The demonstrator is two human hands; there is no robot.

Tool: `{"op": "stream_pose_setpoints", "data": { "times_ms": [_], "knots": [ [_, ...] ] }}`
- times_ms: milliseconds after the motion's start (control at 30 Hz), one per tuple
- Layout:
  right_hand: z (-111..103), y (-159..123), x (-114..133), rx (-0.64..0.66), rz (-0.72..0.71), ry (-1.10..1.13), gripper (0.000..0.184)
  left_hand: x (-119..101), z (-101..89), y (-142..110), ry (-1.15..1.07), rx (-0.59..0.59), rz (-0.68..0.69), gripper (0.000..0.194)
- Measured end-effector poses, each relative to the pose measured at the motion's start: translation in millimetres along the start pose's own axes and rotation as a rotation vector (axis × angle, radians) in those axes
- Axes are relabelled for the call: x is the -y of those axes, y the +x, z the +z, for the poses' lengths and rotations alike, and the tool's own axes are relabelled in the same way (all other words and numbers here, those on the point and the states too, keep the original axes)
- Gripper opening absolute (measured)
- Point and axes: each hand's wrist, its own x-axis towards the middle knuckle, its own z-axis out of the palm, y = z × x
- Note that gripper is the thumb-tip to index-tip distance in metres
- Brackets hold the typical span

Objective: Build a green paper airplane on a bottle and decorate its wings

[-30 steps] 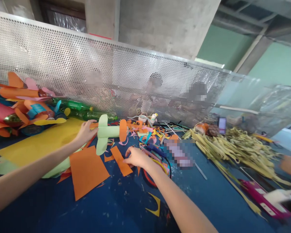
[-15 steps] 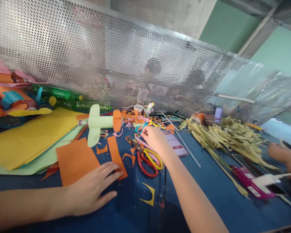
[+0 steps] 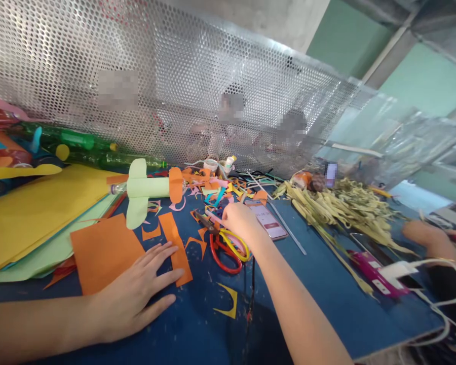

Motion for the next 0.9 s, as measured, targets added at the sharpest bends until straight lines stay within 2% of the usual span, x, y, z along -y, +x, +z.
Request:
{"op": "stream_pose_setpoints", "data": {
  "times_ms": [167,333,433,533,567,633,733,800,900],
  "knots": [
    [8,-2,19,-0.007,0.066,-0.137,0.011,2,1.9,-1,-0.043,-0.039,0.035,0.045],
    [11,-3,28,-0.017,0.093,-0.177,0.017,2,-1.0,-1,-0.088,-0.012,0.054,0.047],
    [4,-5,23,-0.015,0.06,-0.151,0.011,3,-0.6,-1,-0.081,-0.033,0.015,0.044],
    [-10,-12,16,-0.061,-0.008,-0.069,0.007,3,0.5,1,-0.048,-0.003,-0.034,0.045],
    [-15,-15,16,-0.099,-0.039,0.038,0.009,3,0.4,1,-0.043,0.017,-0.048,0.045],
    [-23,-19,18,-0.094,-0.106,0.316,0.013,2,-0.8,2,-0.046,0.055,-0.062,0.046],
    [-25,-19,24,0.036,-0.199,0.744,0.02,1,-3.6,3,-0.073,0.076,-0.059,0.046],
    [-23,-16,27,0.118,-0.221,0.975,0.022,2,-4.4,3,-0.115,0.055,-0.056,0.044],
    [-15,-11,27,0.163,-0.22,1.229,0.019,5,-3.1,5,-0.215,-0.027,-0.121,0.04]
  ]
}}
